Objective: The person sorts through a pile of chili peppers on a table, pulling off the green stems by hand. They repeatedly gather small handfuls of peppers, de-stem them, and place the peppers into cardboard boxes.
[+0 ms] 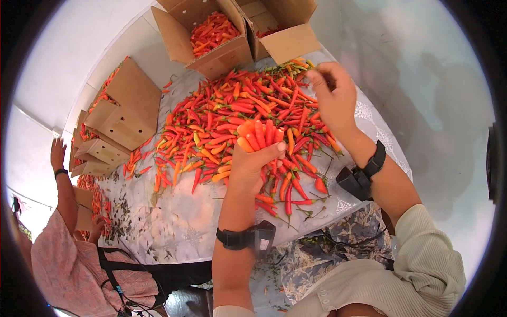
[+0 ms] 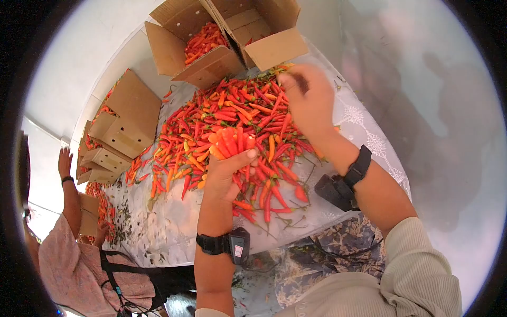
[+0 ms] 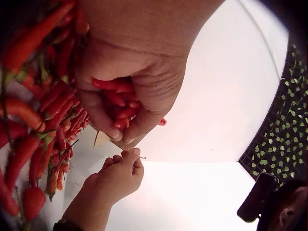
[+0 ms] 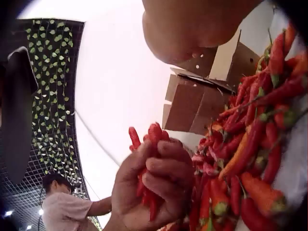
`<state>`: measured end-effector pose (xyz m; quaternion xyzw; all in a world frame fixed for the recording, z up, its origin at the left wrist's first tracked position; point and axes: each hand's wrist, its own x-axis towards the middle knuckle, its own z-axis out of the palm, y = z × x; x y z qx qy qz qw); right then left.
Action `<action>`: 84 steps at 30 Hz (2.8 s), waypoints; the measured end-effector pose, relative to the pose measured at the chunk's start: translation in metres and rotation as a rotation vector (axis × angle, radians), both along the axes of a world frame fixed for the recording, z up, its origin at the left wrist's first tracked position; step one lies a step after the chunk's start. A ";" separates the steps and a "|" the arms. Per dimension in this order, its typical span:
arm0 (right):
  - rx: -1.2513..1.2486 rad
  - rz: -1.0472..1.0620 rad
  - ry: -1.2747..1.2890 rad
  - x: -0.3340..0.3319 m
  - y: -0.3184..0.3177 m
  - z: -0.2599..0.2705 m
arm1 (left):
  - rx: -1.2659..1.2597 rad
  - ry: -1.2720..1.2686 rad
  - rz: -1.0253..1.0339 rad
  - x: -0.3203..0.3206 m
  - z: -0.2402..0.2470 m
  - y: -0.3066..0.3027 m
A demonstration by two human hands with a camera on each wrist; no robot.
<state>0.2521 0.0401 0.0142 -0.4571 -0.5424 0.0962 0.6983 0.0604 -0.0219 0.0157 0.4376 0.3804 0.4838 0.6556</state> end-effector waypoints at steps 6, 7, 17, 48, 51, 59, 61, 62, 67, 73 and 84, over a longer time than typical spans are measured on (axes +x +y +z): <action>0.181 -0.591 -0.255 0.028 0.017 0.004 | -0.026 -0.095 0.103 -0.002 0.002 0.000; 0.209 -0.649 -0.351 0.032 0.020 0.004 | -0.006 -0.115 0.096 -0.003 0.001 0.001; -0.802 0.036 -0.935 0.007 -0.001 -0.004 | 0.030 -0.206 0.100 -0.010 -0.006 0.006; -0.330 0.790 0.025 -0.023 -0.019 -0.006 | 0.003 0.010 0.052 0.002 0.006 -0.003; -0.419 0.853 0.133 -0.024 -0.021 -0.005 | 0.000 0.023 0.047 0.001 0.005 -0.002; -0.708 1.065 0.655 -0.024 -0.029 0.007 | 0.044 0.021 0.033 0.003 0.004 -0.001; -0.718 1.060 0.691 -0.025 -0.030 0.007 | 0.044 0.032 0.038 0.003 0.005 -0.001; -0.584 0.928 0.485 -0.027 -0.029 0.003 | 0.030 0.033 0.048 0.002 0.004 0.000; 0.087 0.373 -0.295 -0.032 -0.036 0.002 | 0.009 0.008 0.048 0.000 0.004 0.000; 0.324 0.123 -0.411 -0.024 -0.029 0.008 | 0.011 -0.010 0.012 0.000 0.003 0.000; -0.021 -0.158 -0.190 0.012 0.000 0.024 | -0.063 -0.089 0.145 -0.002 0.000 0.004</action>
